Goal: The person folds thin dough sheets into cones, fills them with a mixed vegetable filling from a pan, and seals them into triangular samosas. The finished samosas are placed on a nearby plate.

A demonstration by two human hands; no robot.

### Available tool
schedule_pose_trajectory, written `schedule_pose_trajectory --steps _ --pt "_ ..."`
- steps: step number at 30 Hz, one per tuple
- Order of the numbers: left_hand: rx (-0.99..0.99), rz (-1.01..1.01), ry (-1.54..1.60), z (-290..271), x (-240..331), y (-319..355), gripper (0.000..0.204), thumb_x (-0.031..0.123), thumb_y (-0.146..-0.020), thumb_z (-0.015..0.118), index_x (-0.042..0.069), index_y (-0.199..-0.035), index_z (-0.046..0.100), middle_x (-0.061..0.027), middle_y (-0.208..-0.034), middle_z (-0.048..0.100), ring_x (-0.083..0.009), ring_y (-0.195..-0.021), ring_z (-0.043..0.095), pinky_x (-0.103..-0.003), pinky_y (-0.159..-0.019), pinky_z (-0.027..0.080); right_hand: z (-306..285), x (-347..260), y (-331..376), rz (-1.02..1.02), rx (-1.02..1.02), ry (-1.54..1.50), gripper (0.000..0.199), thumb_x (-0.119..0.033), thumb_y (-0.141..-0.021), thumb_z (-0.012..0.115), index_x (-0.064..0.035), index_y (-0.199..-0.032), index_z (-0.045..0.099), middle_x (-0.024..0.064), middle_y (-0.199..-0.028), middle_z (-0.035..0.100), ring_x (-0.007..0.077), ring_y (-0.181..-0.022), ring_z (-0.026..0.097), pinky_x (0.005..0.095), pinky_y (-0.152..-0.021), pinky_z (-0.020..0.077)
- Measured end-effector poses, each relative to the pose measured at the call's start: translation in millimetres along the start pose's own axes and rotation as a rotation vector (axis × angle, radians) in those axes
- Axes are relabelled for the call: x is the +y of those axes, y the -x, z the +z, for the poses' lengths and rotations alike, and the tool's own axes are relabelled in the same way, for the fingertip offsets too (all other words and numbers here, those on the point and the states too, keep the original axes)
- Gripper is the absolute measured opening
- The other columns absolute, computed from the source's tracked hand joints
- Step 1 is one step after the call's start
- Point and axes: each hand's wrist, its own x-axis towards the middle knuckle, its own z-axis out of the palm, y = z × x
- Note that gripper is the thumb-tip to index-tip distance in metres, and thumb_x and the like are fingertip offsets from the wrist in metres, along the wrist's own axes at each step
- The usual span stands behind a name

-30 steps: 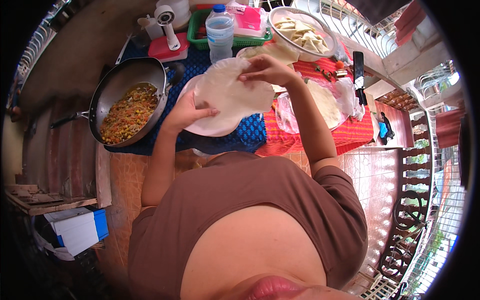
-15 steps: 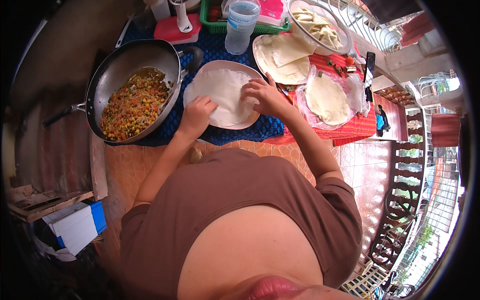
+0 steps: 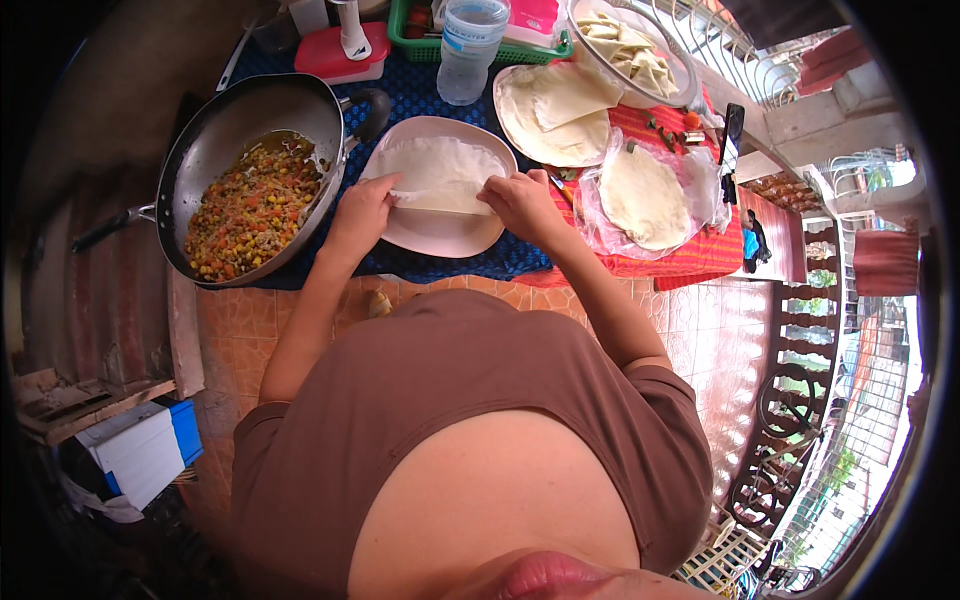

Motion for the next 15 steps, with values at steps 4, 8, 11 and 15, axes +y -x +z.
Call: schedule_pose_trajectory --steps 4,8,11,15 --pt "0.045 -0.043 -0.172 5.7 6.2 5.0 0.050 0.002 -0.081 0.058 0.004 -0.129 0.047 -0.0196 -0.087 0.063 -0.0361 -0.086 0.059 -0.045 -0.078 0.043 17.2 -4.8 -5.7 0.106 0.058 0.088 0.014 -0.026 -0.083 0.064 -0.0125 -0.079 0.061 0.0063 -0.066 0.061 0.0231 -0.072 0.059 0.0395 -0.076 0.0320" --pt "0.071 -0.016 -0.330 10.2 10.6 13.0 0.060 0.004 -0.081 0.059 0.007 -0.137 0.038 -0.0135 -0.086 0.060 -0.0314 -0.088 0.056 -0.043 -0.080 0.040 21.5 -3.5 -4.8 0.118 0.095 0.098 0.015 -0.026 -0.081 0.067 -0.0143 -0.087 0.060 0.0058 -0.064 0.061 0.0234 -0.073 0.060 0.0405 -0.076 0.0315" --pt "0.038 -0.046 -0.301 11.1 7.7 15.9 0.063 0.004 -0.080 0.060 0.007 -0.138 0.036 -0.0115 -0.085 0.060 -0.0299 -0.089 0.055 -0.043 -0.081 0.040 19.3 -5.8 -5.3 0.118 0.098 0.081 0.015 -0.022 -0.080 0.067 -0.0136 -0.089 0.058 0.0063 -0.069 0.064 0.0247 -0.074 0.061 0.0423 -0.078 0.0318" --pt "-0.056 -0.113 -0.279 4.5 18.4 18.1 0.061 -0.001 -0.079 0.054 0.004 -0.137 0.037 -0.0182 -0.090 0.061 -0.0337 -0.090 0.056 -0.043 -0.081 0.042 18.1 -9.6 -4.1 0.135 0.079 0.140 0.014 -0.016 -0.079 0.064 -0.0140 -0.091 0.057 0.0048 -0.073 0.063 0.0246 -0.076 0.059 0.0425 -0.079 0.0323"
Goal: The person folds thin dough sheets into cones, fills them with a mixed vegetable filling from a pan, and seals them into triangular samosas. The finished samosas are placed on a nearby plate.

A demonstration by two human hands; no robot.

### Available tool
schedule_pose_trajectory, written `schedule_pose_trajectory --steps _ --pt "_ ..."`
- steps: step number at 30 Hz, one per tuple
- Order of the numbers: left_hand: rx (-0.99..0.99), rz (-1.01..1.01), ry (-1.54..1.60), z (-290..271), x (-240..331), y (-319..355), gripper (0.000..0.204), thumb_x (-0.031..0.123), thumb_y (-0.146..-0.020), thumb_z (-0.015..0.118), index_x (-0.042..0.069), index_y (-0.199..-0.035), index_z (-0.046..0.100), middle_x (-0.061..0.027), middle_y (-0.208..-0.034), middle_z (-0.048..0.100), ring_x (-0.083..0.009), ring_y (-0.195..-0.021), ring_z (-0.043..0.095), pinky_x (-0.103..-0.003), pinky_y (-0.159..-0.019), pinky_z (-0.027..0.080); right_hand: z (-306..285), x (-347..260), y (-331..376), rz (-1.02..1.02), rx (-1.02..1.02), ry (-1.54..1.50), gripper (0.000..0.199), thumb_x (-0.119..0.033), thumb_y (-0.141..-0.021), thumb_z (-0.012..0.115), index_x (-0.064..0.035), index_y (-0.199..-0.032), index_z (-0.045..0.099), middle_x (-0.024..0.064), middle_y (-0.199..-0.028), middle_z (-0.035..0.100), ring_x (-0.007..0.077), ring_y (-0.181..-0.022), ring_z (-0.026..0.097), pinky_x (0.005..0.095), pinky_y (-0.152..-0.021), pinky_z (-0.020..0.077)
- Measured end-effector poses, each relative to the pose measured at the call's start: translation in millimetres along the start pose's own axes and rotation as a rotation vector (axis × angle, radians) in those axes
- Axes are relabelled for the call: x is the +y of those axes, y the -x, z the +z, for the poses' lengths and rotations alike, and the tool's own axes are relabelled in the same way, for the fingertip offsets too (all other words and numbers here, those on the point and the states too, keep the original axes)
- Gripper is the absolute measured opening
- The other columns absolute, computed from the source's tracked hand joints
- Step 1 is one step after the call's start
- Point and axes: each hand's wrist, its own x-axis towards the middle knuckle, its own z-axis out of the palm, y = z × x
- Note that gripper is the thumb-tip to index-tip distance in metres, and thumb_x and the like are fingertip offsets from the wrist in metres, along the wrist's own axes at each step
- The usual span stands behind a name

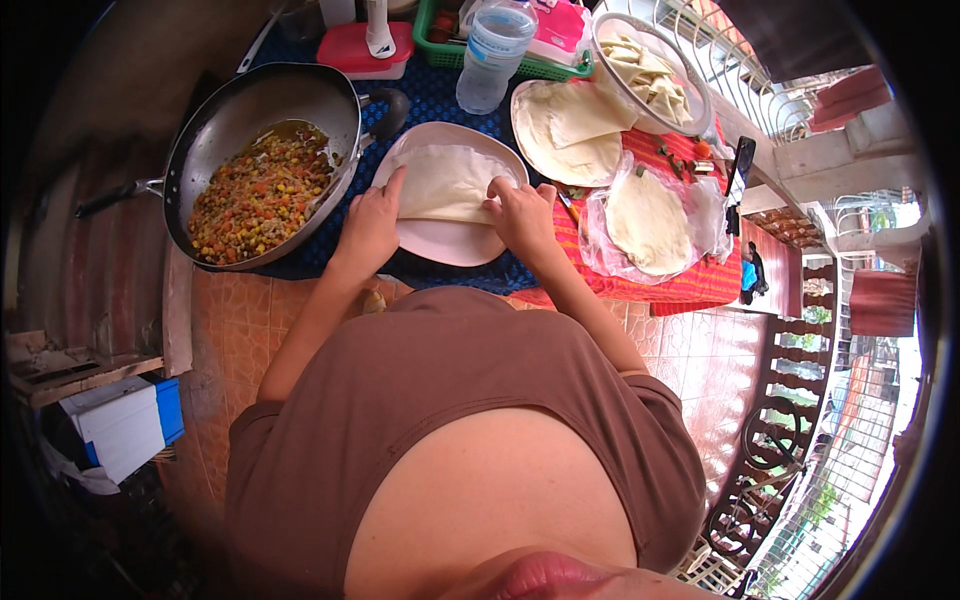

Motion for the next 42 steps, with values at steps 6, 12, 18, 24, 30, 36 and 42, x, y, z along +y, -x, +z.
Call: schedule_pose_trajectory --steps 6,12,18,24,30,36,42 --pt "0.068 -0.055 -0.238 6.5 7.1 -13.3 0.055 0.000 -0.080 0.051 0.003 -0.133 0.039 -0.0192 -0.096 0.059 -0.0333 -0.087 0.058 -0.043 -0.080 0.044 -4.4 -9.7 -1.8 -0.290 0.100 0.149 0.018 -0.008 -0.073 0.058 -0.0169 -0.089 0.059 0.0021 -0.076 0.052 0.0232 -0.078 0.055 0.0388 -0.078 0.0366" --pt "-0.002 0.328 0.141 17.7 40.2 -12.5 0.042 0.013 -0.083 0.061 0.008 -0.124 0.052 -0.0127 -0.102 0.052 -0.0307 -0.093 0.054 -0.043 -0.080 0.044 -10.6 -3.1 -17.3 -0.083 -0.321 0.021 0.022 -0.008 -0.072 0.063 -0.0152 -0.093 0.063 0.0053 -0.094 0.058 0.0266 -0.095 0.056 0.0390 -0.080 0.0421" --pt "-0.201 0.290 0.011 24.8 47.4 -10.1 0.045 0.034 -0.084 0.064 0.015 -0.123 0.054 -0.0126 -0.108 0.050 -0.0302 -0.105 0.050 -0.050 -0.087 0.042 17.2 24.2 -57.0 -0.116 0.014 -0.009 0.035 -0.027 -0.071 0.073 -0.0091 -0.099 0.064 0.0113 -0.095 0.063 0.0301 -0.091 0.061 0.0419 -0.083 0.0472" --pt "-0.268 0.171 -0.128 24.4 48.6 -0.6 0.055 0.056 -0.088 0.051 0.023 -0.131 0.048 -0.0147 -0.138 0.033 -0.0374 -0.137 0.022 -0.075 -0.098 0.019 2.2 17.4 -88.0 0.096 -0.488 -0.003 0.041 -0.032 -0.070 0.073 -0.0070 -0.100 0.063 0.0170 -0.103 0.062 0.0344 -0.096 0.061 0.0421 -0.083 0.0495" --pt "-0.446 0.118 -0.173 15.2 54.7 -6.0 0.073 0.071 -0.084 0.040 0.024 -0.139 0.041 -0.0089 -0.153 0.018 -0.0352 -0.142 0.011 -0.073 -0.102 0.013 -0.6 22.1 -88.3 0.038 -0.435 -0.289 0.041 -0.024 -0.068 0.076 -0.0076 -0.102 0.061 0.0166 -0.101 0.063 0.0318 -0.093 0.062 0.0390 -0.081 0.0495" --pt "-0.470 0.139 -0.184 5.2 61.0 -7.3 0.071 0.070 -0.082 0.045 0.030 -0.141 0.037 -0.0085 -0.154 0.016 -0.0393 -0.141 0.013 -0.076 -0.098 0.015 -6.6 43.3 -79.4 -0.003 -0.361 -0.420 0.063 -0.012 -0.062 0.079 -0.0095 -0.122 0.059 0.0126 -0.095 0.064 0.0230 -0.085 0.062 0.0330 -0.078 0.0490" --pt "-0.520 0.108 -0.306 7.1 87.6 -15.1 0.084 0.083 -0.073 0.038 0.039 -0.144 0.032 -0.0196 -0.152 0.016 -0.0538 -0.136 0.013 -0.074 -0.101 0.005 -4.9 32.5 -66.7 0.151 -0.358 -0.168 0.050 -0.013 -0.061 0.078 -0.0125 -0.110 0.068 0.0131 -0.104 0.067 0.0294 -0.092 0.064 0.0364 -0.081 0.0507"
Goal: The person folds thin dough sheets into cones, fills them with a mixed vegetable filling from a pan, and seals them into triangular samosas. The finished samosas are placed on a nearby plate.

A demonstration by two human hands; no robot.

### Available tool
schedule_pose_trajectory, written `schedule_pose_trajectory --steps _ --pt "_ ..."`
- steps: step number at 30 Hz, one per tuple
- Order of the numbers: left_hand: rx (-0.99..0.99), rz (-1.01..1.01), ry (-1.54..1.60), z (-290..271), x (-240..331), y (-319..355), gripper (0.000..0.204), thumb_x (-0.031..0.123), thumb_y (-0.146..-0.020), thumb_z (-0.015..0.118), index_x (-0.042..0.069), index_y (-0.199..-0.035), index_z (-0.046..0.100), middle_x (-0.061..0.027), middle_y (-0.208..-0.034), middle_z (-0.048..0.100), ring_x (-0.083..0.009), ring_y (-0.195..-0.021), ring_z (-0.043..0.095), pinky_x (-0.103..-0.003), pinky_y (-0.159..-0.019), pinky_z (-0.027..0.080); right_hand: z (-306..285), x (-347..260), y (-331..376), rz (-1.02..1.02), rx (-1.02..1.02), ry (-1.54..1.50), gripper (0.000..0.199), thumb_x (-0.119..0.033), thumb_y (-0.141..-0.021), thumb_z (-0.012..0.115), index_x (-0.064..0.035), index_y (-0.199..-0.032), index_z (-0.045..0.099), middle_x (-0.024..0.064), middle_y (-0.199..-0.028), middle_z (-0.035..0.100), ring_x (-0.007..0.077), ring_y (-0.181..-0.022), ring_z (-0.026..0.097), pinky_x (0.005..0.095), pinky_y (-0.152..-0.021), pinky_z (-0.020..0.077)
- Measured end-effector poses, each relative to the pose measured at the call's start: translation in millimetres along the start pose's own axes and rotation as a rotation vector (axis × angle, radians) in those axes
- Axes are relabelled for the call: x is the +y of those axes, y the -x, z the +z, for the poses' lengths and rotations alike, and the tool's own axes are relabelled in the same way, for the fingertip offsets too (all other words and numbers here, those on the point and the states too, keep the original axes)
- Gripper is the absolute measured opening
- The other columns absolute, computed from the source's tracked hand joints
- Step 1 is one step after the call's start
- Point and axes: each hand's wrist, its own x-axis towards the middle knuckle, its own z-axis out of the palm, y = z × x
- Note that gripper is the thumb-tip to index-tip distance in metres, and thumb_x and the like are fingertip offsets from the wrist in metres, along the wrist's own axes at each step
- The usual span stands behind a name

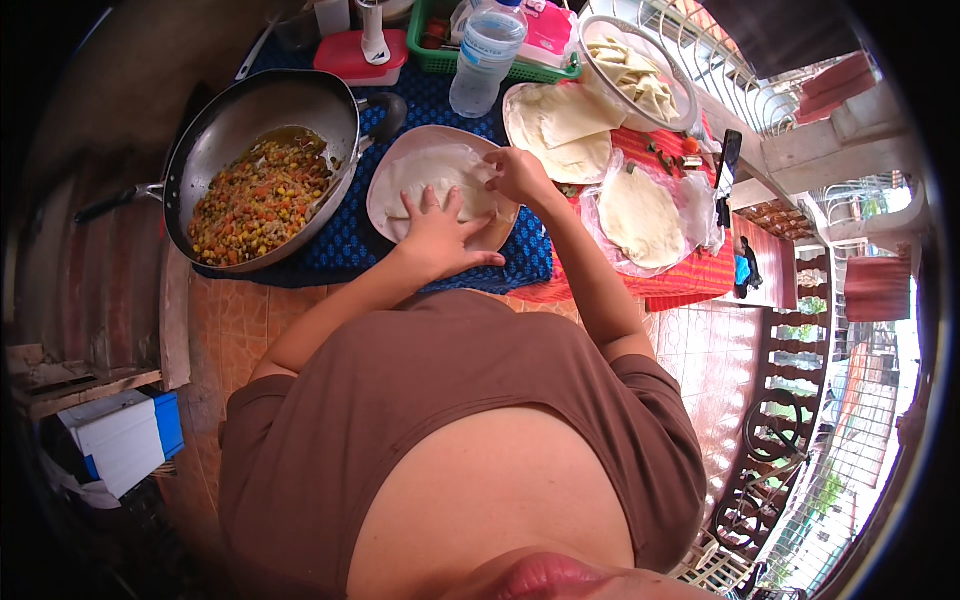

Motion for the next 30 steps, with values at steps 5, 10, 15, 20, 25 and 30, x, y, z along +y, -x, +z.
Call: schedule_pose_trajectory --steps 5,10,15,20,25,30 --pt "0.006 -0.033 -0.071 4.2 13.4 -10.4 0.088 0.085 -0.070 0.039 0.040 -0.144 0.030 -0.0262 -0.148 0.019 -0.0627 -0.130 0.014 -0.073 -0.102 0.005 7.3 9.1 6.9 -0.367 0.119 0.061 0.039 -0.005 -0.067 0.067 -0.0198 -0.103 0.072 0.0073 -0.083 0.061 0.0286 -0.085 0.059 0.0378 -0.076 0.0487" --pt "0.025 0.011 0.000 11.6 9.7 -3.3 0.088 0.084 -0.070 0.042 0.038 -0.145 0.029 -0.0277 -0.146 0.023 -0.0626 -0.127 0.020 -0.072 -0.102 0.013 -3.4 7.8 30.4 -0.545 0.192 0.309 0.037 -0.008 -0.073 0.061 -0.0278 -0.102 0.072 0.0013 -0.083 0.055 0.0217 -0.092 0.052 0.0330 -0.079 0.0430" --pt "-0.032 0.155 0.101 -2.6 -24.7 7.1 0.072 0.060 -0.086 0.049 0.024 -0.145 0.031 -0.0236 -0.140 0.035 -0.0493 -0.129 0.033 -0.061 -0.105 0.025 2.5 7.8 37.6 -0.649 0.223 0.506 0.037 -0.011 -0.076 0.058 -0.0292 -0.106 0.069 -0.0018 -0.087 0.053 0.0183 -0.093 0.052 0.0325 -0.080 0.0409" --pt "0.368 0.110 0.114 -23.0 -45.1 6.1 0.073 -0.008 -0.073 0.055 0.008 -0.141 0.034 -0.0152 -0.140 0.041 -0.0332 -0.130 0.039 -0.040 -0.107 0.035 3.5 7.9 37.3 -0.674 0.234 0.525 0.034 -0.013 -0.078 0.056 -0.0286 -0.105 0.069 -0.0021 -0.086 0.053 0.0176 -0.092 0.051 0.0326 -0.080 0.0406" --pt "0.386 0.366 0.020 30.1 -75.4 -30.9 0.071 -0.012 -0.073 0.048 0.002 -0.141 0.032 -0.0169 -0.146 0.034 -0.0335 -0.133 0.036 -0.042 -0.110 0.032 -1.2 7.3 36.6 -0.657 0.179 0.476 0.043 -0.005 -0.073 0.060 -0.0260 -0.110 0.068 -0.0002 -0.085 0.055 0.0191 -0.093 0.054 0.0338 -0.082 0.0417" --pt "0.437 0.375 -0.048 32.9 -71.8 -28.3 0.066 -0.008 -0.077 0.047 0.000 -0.140 0.033 -0.0175 -0.147 0.033 -0.0325 -0.135 0.034 -0.042 -0.111 0.030 4.0 9.2 35.1 -0.441 0.282 0.210 0.038 -0.010 -0.073 0.064 -0.0235 -0.108 0.069 0.0025 -0.087 0.059 0.0212 -0.090 0.057 0.0354 -0.079 0.0421"
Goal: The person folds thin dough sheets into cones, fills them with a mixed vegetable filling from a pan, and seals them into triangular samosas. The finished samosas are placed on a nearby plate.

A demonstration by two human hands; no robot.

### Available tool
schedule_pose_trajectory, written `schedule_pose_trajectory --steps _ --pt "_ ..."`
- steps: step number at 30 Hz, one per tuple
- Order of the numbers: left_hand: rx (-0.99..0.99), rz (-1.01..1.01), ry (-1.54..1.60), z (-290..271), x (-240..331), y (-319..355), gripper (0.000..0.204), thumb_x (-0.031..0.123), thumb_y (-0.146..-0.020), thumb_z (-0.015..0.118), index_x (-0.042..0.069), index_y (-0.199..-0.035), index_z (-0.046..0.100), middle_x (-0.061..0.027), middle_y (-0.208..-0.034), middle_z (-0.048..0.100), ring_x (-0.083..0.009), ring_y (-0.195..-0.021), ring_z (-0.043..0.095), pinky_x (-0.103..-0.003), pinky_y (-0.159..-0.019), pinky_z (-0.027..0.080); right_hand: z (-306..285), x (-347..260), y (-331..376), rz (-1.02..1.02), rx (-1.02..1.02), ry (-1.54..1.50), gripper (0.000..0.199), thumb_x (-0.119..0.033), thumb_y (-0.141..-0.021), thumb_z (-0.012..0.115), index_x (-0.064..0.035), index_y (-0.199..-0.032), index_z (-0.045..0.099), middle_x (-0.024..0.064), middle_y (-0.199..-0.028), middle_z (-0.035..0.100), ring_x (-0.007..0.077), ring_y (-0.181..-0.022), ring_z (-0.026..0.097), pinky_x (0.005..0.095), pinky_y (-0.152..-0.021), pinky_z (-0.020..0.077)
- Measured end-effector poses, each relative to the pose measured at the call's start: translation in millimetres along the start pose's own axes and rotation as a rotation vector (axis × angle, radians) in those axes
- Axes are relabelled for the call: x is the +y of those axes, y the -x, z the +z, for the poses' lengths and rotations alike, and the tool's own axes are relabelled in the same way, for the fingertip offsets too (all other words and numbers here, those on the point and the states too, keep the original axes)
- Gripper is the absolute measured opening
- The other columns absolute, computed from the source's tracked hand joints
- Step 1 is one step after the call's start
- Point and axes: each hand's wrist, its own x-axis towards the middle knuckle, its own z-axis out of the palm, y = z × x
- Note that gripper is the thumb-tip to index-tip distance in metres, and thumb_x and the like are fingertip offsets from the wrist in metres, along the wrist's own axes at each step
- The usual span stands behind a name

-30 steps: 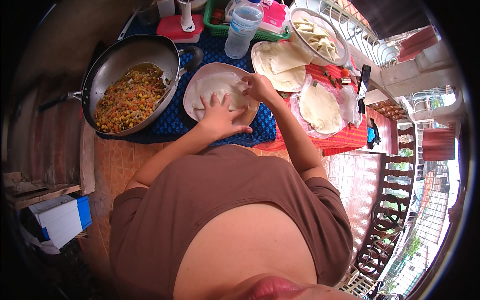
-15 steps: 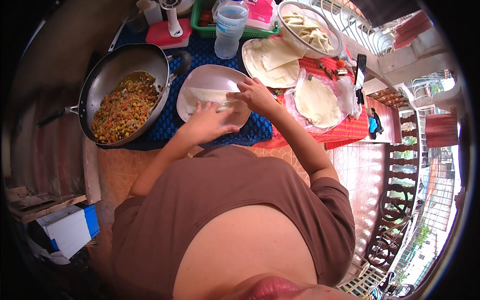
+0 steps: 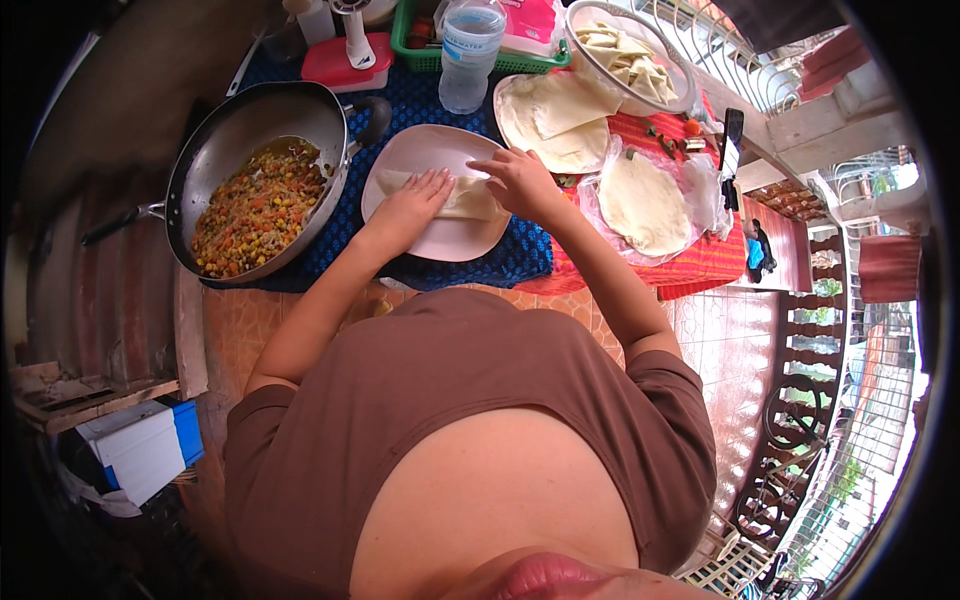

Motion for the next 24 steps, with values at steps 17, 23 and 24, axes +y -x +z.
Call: schedule_pose_trajectory --steps 17,23,24 --pt "-0.131 -0.046 0.043 8.8 -8.4 0.2 0.065 -0.001 -0.082 0.048 0.008 -0.144 0.030 -0.0192 -0.150 0.026 -0.0349 -0.137 0.030 -0.043 -0.111 0.029 25.9 -51.7 21.1 0.038 -0.165 0.353 0.049 -0.011 -0.081 0.050 -0.0013 -0.129 0.050 0.0183 -0.128 0.055 0.0261 -0.119 0.053 0.0503 -0.110 0.0243" --pt "-0.183 -0.158 0.033 -16.0 16.0 -18.6 0.051 0.013 -0.085 0.056 0.015 -0.135 0.043 -0.0192 -0.135 0.044 -0.0383 -0.121 0.047 -0.047 -0.103 0.036 -13.7 -48.8 -8.2 0.349 -0.436 0.186 0.021 -0.025 -0.080 0.063 -0.0068 -0.089 0.068 0.0135 -0.107 0.062 0.0273 -0.095 0.059 0.0434 -0.084 0.0370" --pt "-0.227 -0.147 0.004 -22.7 17.5 -26.2 0.046 0.018 -0.085 0.057 0.014 -0.129 0.047 -0.0184 -0.128 0.049 -0.0371 -0.116 0.051 -0.047 -0.100 0.039 -6.9 -40.6 -6.7 0.324 -0.287 0.210 0.021 -0.027 -0.077 0.066 -0.0076 -0.087 0.068 0.0126 -0.104 0.062 0.0276 -0.095 0.058 0.0436 -0.083 0.0373"
